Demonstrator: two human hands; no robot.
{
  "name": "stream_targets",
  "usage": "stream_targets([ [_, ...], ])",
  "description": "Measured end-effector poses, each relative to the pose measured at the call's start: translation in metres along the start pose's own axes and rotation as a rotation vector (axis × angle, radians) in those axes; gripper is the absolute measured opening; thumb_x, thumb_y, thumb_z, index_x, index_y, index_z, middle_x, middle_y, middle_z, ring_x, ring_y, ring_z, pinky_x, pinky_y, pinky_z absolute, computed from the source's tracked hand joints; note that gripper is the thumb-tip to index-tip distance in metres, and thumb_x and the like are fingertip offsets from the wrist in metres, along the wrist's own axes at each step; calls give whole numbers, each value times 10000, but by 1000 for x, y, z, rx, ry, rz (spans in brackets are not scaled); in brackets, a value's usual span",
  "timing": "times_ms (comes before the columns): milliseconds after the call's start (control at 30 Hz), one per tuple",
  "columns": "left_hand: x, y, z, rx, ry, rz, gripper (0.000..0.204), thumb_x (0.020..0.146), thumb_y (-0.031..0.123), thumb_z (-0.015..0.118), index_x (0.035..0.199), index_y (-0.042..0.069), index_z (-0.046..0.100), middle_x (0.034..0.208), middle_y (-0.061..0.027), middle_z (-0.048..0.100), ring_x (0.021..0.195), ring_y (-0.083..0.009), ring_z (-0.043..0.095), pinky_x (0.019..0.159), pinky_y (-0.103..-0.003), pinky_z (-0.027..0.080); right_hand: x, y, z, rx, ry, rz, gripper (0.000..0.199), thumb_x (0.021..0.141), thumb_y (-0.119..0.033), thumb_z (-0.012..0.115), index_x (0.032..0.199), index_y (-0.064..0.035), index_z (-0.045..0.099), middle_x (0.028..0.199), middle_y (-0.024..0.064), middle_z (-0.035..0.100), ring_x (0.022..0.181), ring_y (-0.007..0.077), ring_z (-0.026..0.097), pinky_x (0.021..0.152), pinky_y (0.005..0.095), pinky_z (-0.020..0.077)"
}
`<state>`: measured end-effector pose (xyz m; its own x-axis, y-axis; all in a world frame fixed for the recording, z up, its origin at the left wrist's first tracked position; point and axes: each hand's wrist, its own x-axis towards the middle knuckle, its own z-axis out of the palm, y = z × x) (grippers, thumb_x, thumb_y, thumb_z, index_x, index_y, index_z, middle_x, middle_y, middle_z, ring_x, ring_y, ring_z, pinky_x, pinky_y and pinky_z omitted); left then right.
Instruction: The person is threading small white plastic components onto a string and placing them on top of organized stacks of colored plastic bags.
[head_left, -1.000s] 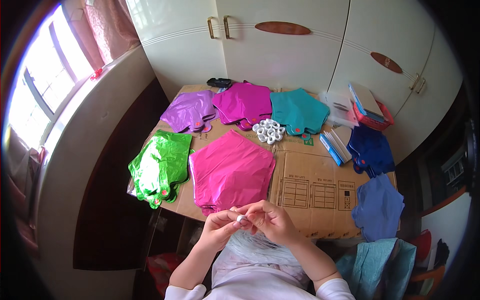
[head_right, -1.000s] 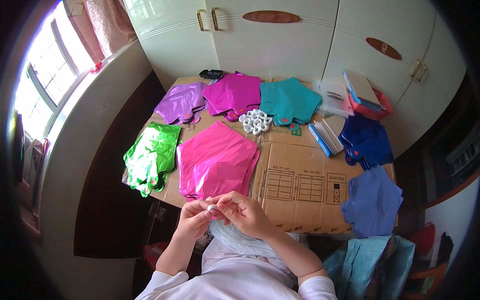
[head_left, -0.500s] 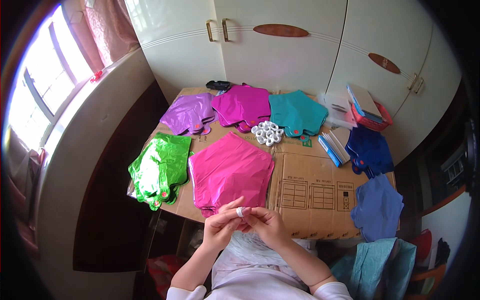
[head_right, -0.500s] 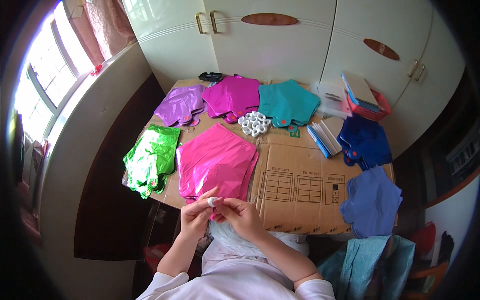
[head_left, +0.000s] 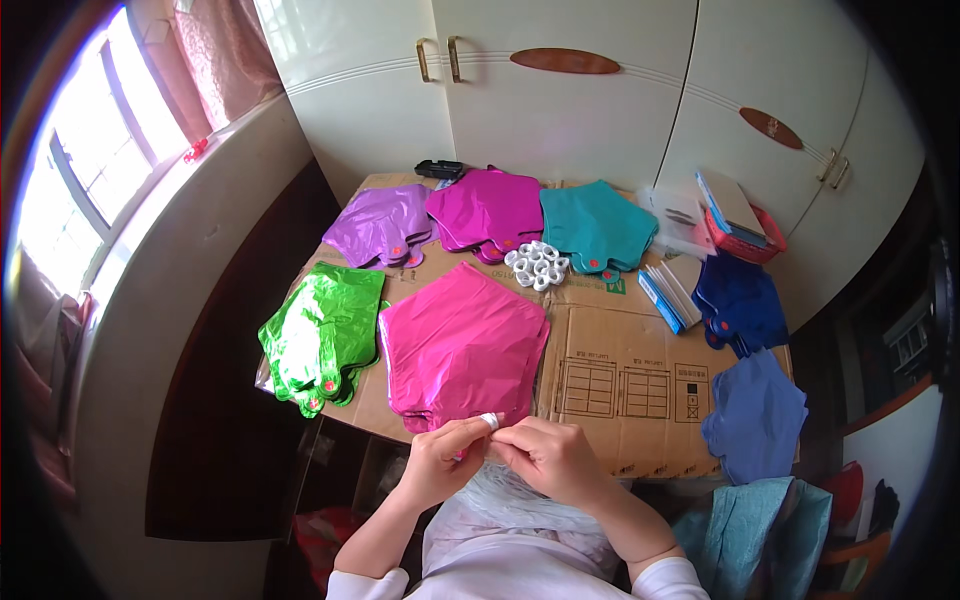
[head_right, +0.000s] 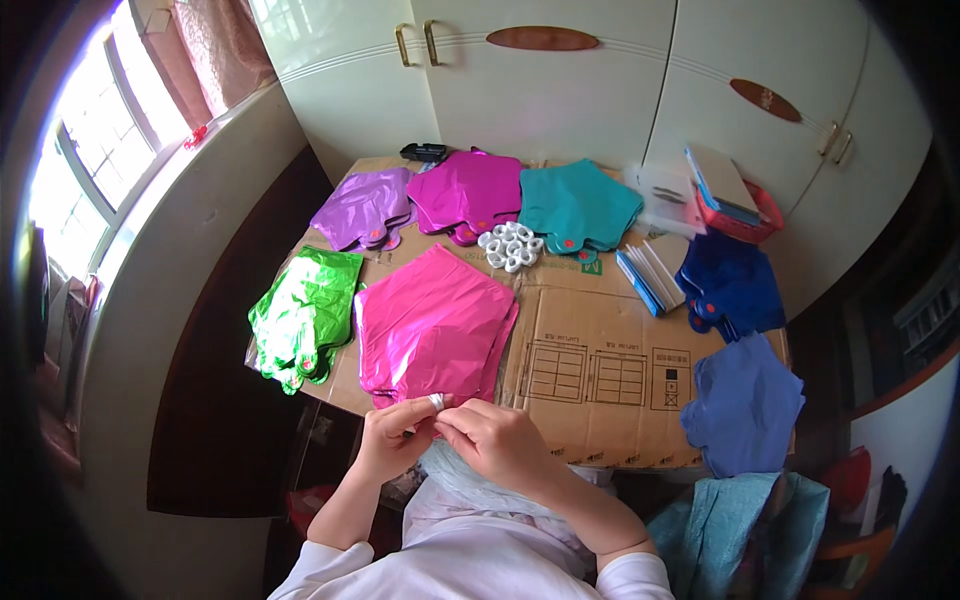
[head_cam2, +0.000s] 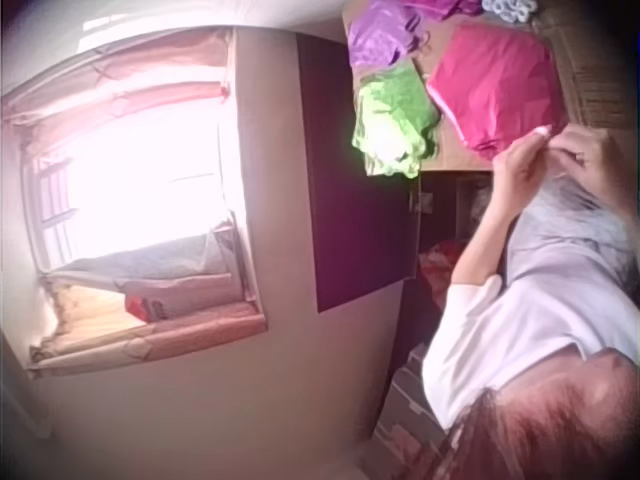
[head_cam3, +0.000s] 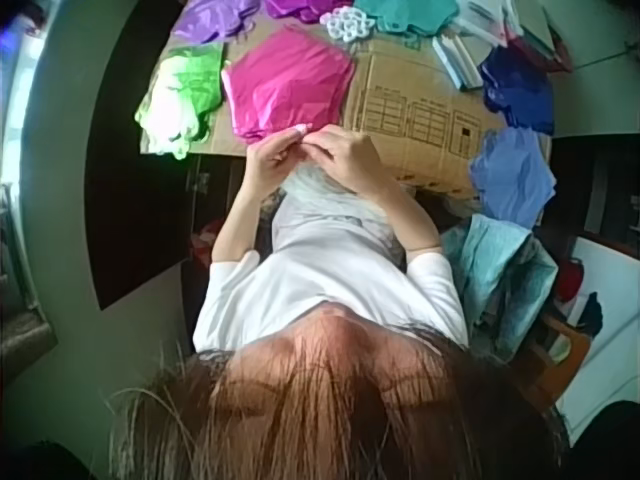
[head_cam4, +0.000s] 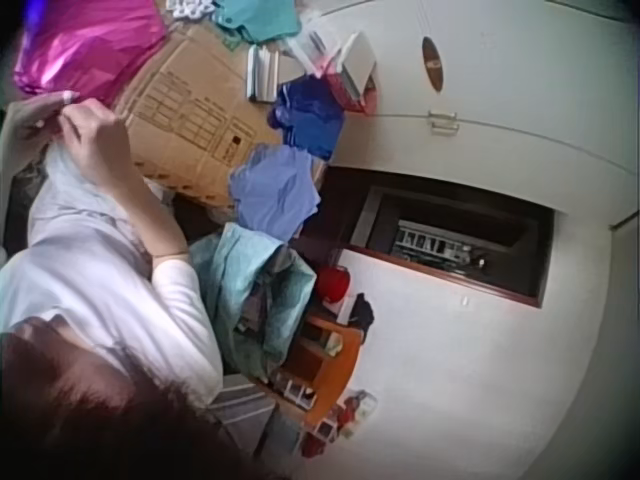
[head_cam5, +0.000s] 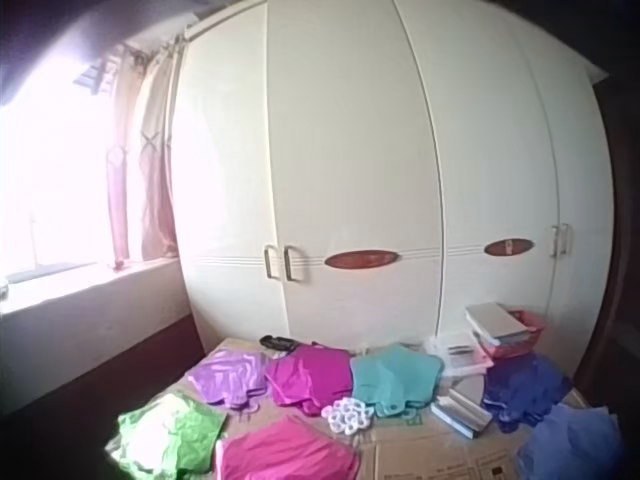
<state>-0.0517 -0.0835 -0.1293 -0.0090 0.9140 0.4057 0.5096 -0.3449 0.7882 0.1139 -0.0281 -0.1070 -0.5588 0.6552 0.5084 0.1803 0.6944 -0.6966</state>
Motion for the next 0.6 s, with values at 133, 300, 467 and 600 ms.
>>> stream_targets([
  [133,-9,-13,3,-260,-67,-142,194,769,-25,627,964,-19,627,868,-116,665,769,-139,640,617,-240,504,14,4,-11,62,-8,16,85,762,-97,674,817,-43,637,679,68,600,573,178,593,513,276,463],
  [300,-8,-9,-1,-950,-45,-398,142,815,50,631,921,-44,633,861,-107,664,772,-131,621,680,-236,495,13,33,15,423,-55,221,81,785,-111,651,815,-39,627,706,87,603,633,225,616,555,287,478],
  [467,-3,-23,9,-902,208,-333,118,816,29,621,911,-34,651,780,-27,601,717,-86,521,623,-208,412,-17,26,52,188,51,70,129,797,-107,629,907,-45,601,712,100,579,621,272,597,536,331,468],
  [600,-10,-25,1,-356,126,-234,103,808,13,618,897,-11,664,744,-17,543,714,-94,462,620,-218,378,-10,0,27,-9,24,-52,86,773,-91,650,848,-62,620,699,78,588,579,222,600,500,308,463],
])
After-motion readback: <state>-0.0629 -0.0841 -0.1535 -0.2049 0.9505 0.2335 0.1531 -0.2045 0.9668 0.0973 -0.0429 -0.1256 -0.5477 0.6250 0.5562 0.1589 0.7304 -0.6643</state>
